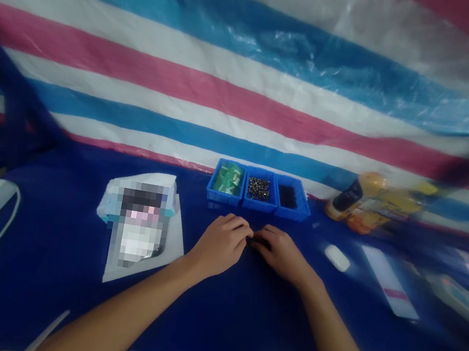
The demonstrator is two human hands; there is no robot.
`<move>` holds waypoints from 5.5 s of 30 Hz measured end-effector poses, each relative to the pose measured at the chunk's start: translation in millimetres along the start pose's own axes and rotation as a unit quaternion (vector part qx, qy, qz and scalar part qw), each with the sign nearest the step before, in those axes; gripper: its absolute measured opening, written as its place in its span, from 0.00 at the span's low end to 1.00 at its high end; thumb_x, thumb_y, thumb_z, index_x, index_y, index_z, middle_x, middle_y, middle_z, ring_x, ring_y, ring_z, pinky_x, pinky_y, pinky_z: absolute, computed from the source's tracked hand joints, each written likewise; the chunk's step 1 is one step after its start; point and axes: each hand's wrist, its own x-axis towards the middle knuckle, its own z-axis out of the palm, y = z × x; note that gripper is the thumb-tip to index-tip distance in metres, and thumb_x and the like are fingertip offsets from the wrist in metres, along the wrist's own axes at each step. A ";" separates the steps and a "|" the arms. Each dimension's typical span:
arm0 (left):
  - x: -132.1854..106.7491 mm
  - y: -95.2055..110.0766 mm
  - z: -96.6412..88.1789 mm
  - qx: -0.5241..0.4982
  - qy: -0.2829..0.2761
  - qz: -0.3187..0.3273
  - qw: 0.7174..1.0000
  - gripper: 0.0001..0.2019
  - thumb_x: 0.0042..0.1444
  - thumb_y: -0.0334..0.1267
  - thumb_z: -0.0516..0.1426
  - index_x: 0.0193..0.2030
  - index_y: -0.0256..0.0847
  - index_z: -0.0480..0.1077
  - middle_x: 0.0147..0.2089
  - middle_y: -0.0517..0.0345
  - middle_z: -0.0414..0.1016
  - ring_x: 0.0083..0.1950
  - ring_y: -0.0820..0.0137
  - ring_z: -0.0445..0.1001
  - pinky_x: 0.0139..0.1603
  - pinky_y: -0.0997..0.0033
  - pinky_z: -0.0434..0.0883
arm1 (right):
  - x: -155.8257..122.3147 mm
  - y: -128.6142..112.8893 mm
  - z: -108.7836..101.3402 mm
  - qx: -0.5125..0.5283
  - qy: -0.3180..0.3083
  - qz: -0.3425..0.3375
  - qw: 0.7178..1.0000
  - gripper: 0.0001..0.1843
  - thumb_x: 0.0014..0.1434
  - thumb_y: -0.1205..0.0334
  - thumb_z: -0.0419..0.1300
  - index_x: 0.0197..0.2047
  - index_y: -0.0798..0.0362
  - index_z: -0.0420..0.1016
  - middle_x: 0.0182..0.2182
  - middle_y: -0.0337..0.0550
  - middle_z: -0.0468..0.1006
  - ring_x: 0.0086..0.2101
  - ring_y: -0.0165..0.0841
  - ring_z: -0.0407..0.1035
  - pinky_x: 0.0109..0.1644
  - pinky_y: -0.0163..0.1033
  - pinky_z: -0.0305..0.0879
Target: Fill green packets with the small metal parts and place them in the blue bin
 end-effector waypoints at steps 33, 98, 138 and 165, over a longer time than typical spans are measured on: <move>0.3 1.5 4.5 -0.003 -0.050 -0.022 0.999 0.09 0.63 0.34 0.51 0.45 0.43 0.72 0.44 0.56 0.74 0.47 0.64 0.70 0.48 0.58 0.66 | 0.3 -0.8 -2.2 0.021 0.014 0.011 1.000 0.11 0.62 0.69 0.55 0.43 0.50 0.76 0.38 0.43 0.73 0.37 0.33 0.70 0.44 0.39 0.64; 3.5 4.4 -7.3 -0.063 0.115 0.048 0.990 0.07 0.61 0.35 0.57 0.45 0.42 0.71 0.41 0.55 0.76 0.43 0.68 0.73 0.46 0.62 0.72 | 2.1 -8.3 -11.6 0.456 0.035 0.097 0.884 0.11 0.54 0.55 0.67 0.36 0.54 0.76 0.30 0.38 0.73 0.29 0.27 0.65 0.36 0.36 0.61; 3.8 1.3 -13.1 -0.115 0.157 -0.011 0.981 0.06 0.61 0.34 0.55 0.33 0.40 0.70 0.30 0.59 0.72 0.34 0.71 0.70 0.38 0.68 0.68 | -0.3 2.5 -9.2 0.064 0.060 0.069 0.994 0.14 0.57 0.57 0.63 0.47 0.50 0.77 0.33 0.42 0.75 0.31 0.33 0.67 0.37 0.39 0.60; 4.1 4.0 -9.9 -0.039 0.080 -0.025 0.996 0.06 0.63 0.37 0.54 0.37 0.41 0.72 0.40 0.56 0.76 0.45 0.64 0.70 0.47 0.58 0.64 | 1.8 -21.2 -5.9 0.243 0.135 0.012 0.961 0.08 0.60 0.57 0.62 0.40 0.48 0.81 0.38 0.44 0.82 0.38 0.37 0.75 0.45 0.42 0.69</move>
